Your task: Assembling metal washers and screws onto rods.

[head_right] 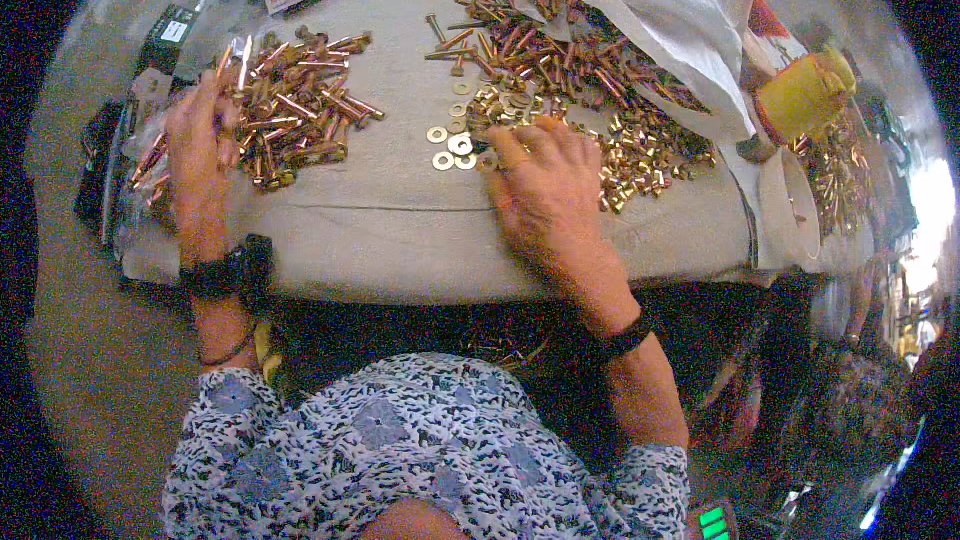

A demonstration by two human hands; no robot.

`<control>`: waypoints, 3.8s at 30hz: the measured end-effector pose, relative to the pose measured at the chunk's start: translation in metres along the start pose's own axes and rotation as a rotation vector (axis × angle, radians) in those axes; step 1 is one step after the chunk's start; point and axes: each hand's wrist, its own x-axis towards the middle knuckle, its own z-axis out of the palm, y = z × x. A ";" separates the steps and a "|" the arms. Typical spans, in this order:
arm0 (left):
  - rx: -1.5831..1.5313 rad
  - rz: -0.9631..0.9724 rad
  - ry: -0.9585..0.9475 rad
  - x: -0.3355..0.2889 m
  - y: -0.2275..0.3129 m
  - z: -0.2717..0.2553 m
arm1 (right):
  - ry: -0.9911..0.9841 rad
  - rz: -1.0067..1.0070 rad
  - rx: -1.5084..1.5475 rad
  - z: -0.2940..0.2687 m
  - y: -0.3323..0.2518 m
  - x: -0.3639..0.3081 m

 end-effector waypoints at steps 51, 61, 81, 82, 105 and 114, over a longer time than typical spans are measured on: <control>-0.096 -0.450 -0.688 -0.095 -0.019 0.080 | -0.251 0.073 -0.086 -0.030 0.058 0.021; -0.057 -0.430 -0.684 -0.096 -0.023 0.083 | -0.421 0.077 -0.101 -0.001 0.087 0.085; -0.118 -0.454 -0.589 -0.099 -0.025 0.085 | -0.330 0.249 0.420 -0.011 0.051 0.055; -0.128 -0.451 -0.595 -0.098 -0.025 0.086 | -0.354 0.300 0.452 -0.013 0.047 0.051; 0.121 -0.009 -0.571 -0.109 -0.041 0.094 | -0.384 0.290 0.630 -0.024 0.011 0.008; 0.072 0.171 -0.627 -0.111 -0.046 0.092 | -0.453 0.253 0.614 -0.021 -0.010 0.005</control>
